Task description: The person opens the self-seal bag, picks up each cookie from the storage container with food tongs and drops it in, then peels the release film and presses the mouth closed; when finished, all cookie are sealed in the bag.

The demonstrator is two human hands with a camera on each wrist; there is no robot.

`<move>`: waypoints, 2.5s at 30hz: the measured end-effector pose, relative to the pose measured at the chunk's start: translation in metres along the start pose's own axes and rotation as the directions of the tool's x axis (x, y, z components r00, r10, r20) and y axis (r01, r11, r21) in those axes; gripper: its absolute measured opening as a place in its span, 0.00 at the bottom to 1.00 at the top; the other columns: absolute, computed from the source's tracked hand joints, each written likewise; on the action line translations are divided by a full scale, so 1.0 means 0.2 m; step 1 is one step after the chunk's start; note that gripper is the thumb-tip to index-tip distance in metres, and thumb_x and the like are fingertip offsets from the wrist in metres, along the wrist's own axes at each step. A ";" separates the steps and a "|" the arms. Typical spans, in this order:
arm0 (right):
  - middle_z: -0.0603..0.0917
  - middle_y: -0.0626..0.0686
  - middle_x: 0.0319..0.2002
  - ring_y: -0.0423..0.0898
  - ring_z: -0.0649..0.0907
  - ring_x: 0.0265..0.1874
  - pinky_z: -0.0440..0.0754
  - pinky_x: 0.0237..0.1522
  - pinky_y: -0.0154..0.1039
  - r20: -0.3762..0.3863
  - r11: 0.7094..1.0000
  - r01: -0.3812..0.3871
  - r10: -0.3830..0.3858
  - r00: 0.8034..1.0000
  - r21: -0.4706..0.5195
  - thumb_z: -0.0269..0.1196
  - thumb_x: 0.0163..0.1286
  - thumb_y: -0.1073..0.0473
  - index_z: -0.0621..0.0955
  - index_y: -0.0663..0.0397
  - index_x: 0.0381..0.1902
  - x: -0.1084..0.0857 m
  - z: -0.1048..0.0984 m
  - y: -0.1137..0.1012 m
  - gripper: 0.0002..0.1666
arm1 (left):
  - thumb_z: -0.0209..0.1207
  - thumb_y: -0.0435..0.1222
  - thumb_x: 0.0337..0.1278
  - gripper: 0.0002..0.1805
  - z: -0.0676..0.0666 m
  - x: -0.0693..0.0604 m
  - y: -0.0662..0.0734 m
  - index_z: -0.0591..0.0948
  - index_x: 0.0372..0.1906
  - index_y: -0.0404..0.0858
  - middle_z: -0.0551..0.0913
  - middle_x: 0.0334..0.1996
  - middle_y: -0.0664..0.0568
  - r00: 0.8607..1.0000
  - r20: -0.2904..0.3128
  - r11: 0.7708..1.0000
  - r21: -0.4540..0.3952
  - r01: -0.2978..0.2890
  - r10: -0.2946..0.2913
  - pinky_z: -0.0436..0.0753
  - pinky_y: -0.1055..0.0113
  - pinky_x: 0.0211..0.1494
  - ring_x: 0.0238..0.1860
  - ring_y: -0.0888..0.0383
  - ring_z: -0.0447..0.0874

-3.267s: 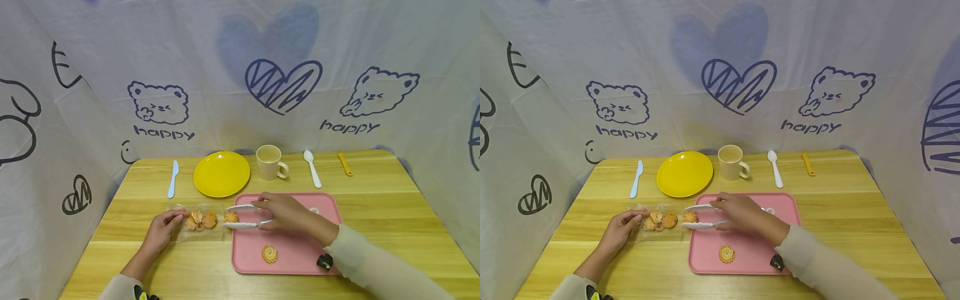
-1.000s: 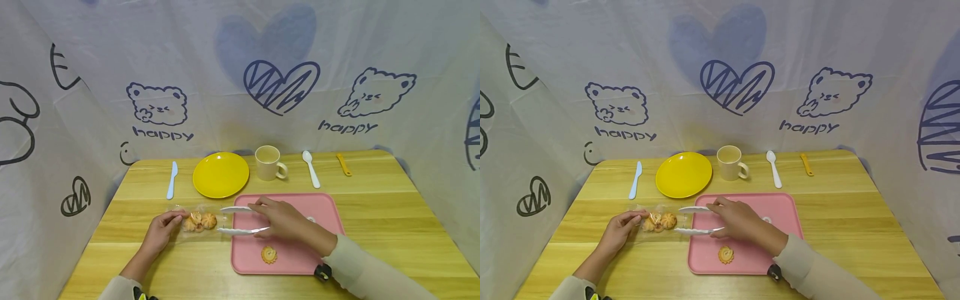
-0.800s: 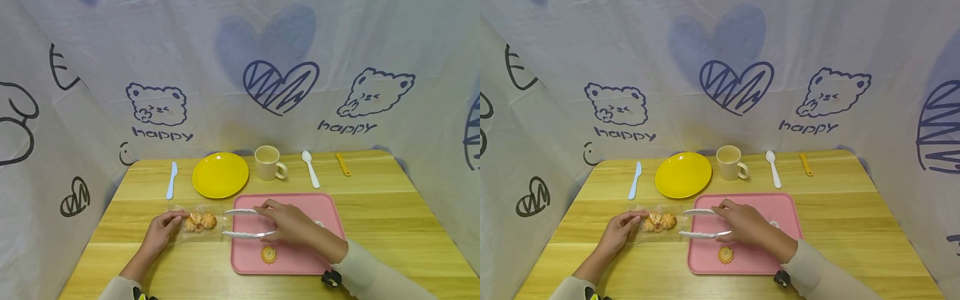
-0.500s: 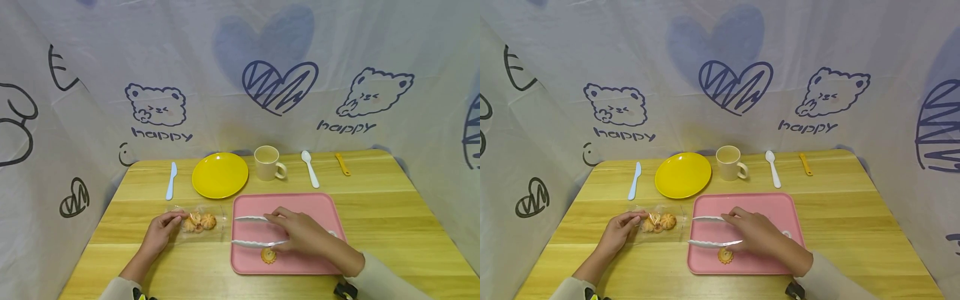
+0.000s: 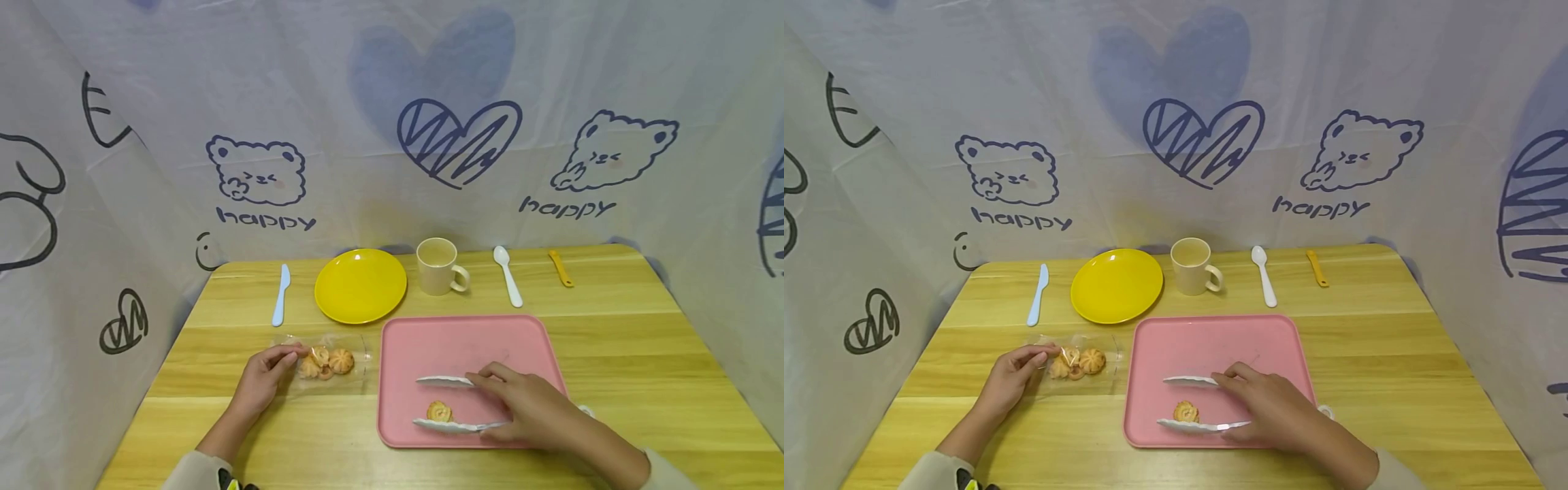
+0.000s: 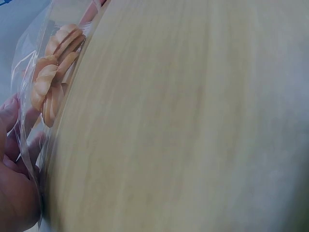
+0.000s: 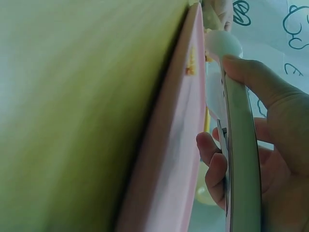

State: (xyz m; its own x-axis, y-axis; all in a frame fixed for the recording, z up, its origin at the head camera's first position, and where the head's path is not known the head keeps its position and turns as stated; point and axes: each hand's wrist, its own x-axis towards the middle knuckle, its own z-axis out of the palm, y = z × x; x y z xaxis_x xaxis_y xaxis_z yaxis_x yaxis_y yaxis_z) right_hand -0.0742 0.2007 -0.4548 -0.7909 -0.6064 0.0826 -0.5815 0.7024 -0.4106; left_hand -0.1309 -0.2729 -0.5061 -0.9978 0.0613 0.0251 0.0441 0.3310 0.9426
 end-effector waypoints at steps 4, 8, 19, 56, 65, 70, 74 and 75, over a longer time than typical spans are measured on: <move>0.78 0.39 0.58 0.35 0.79 0.38 0.83 0.40 0.38 0.002 1.000 -0.005 0.005 1.000 0.007 0.75 0.57 0.31 0.78 0.47 0.71 -0.06 0.01 0.02 0.49 | 0.56 0.34 0.76 0.14 0.00 0.00 0.00 0.86 0.54 0.29 0.84 0.58 0.36 1.000 -0.001 1.000 -0.001 0.001 -0.001 0.74 0.84 0.63 0.59 0.74 0.77; 0.78 0.39 0.58 0.36 0.80 0.39 0.83 0.39 0.38 -0.004 1.000 0.002 -0.003 1.000 -0.005 0.71 0.60 0.27 0.78 0.46 0.70 -0.09 0.02 0.04 0.48 | 0.56 0.34 0.76 0.14 0.00 0.00 0.00 0.86 0.54 0.29 0.85 0.57 0.36 1.000 0.002 1.000 -0.004 -0.002 0.002 0.74 0.84 0.63 0.60 0.73 0.77; 0.78 0.38 0.57 0.37 0.82 0.40 0.84 0.39 0.38 -0.030 1.000 0.025 -0.025 0.999 -0.017 0.71 0.61 0.30 0.79 0.47 0.70 -0.11 0.04 0.06 0.45 | 0.56 0.34 0.76 0.15 0.00 0.00 0.00 0.86 0.54 0.29 0.86 0.56 0.36 1.000 0.005 1.000 -0.012 -0.004 0.004 0.74 0.83 0.63 0.60 0.75 0.76; 0.79 0.37 0.56 0.36 0.81 0.41 0.85 0.42 0.38 -0.039 0.998 0.055 -0.055 0.998 -0.007 0.75 0.62 0.39 0.81 0.50 0.67 -0.07 0.01 0.06 0.39 | 0.56 0.34 0.77 0.14 0.00 0.00 0.00 0.86 0.54 0.29 0.87 0.54 0.38 1.000 0.006 1.000 -0.013 -0.008 0.008 0.73 0.83 0.64 0.61 0.73 0.76; 0.79 0.39 0.56 0.34 0.77 0.35 0.81 0.38 0.38 -0.016 0.998 0.056 -0.056 0.998 -0.032 0.74 0.63 0.41 0.80 0.47 0.69 0.02 -0.01 0.05 0.39 | 0.56 0.34 0.77 0.15 0.00 0.00 0.00 0.86 0.55 0.29 0.87 0.55 0.38 1.000 0.004 1.000 -0.011 -0.002 0.002 0.74 0.83 0.64 0.61 0.73 0.76; 0.79 0.39 0.57 0.34 0.76 0.35 0.80 0.40 0.39 -0.022 0.997 0.069 -0.069 0.997 -0.019 0.75 0.62 0.42 0.79 0.49 0.69 0.10 -0.02 0.04 0.40 | 0.56 0.34 0.76 0.15 0.00 0.00 0.00 0.86 0.54 0.29 0.87 0.55 0.38 1.000 0.004 1.000 -0.009 -0.007 0.007 0.74 0.83 0.64 0.61 0.73 0.76; 0.79 0.39 0.56 0.34 0.76 0.38 0.80 0.42 0.41 -0.004 0.998 0.068 -0.068 0.998 -0.018 0.75 0.62 0.41 0.79 0.47 0.69 0.18 -0.01 0.03 0.40 | 0.56 0.34 0.76 0.14 0.00 -0.01 0.00 0.86 0.54 0.29 0.87 0.55 0.38 1.000 0.005 1.000 -0.008 -0.011 0.011 0.74 0.83 0.64 0.61 0.73 0.77; 0.79 0.39 0.55 0.34 0.75 0.36 0.80 0.41 0.40 0.001 0.998 0.067 -0.067 0.998 -0.016 0.75 0.62 0.41 0.79 0.47 0.69 0.20 -0.01 0.02 0.40 | 0.56 0.34 0.76 0.14 0.00 -0.01 0.00 0.86 0.54 0.30 0.87 0.55 0.38 1.000 0.005 1.000 -0.008 -0.012 0.012 0.74 0.83 0.64 0.61 0.73 0.77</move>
State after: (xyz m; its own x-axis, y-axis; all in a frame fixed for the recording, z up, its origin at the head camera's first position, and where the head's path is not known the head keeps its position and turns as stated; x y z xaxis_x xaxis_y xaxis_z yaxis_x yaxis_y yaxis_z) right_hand -0.1091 0.1806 -0.4512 -0.7500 -0.6524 0.1091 -0.6361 0.6661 -0.3895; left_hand -0.1298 -0.2737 -0.5069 -0.9970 0.0696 0.0346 0.0553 0.3232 0.9447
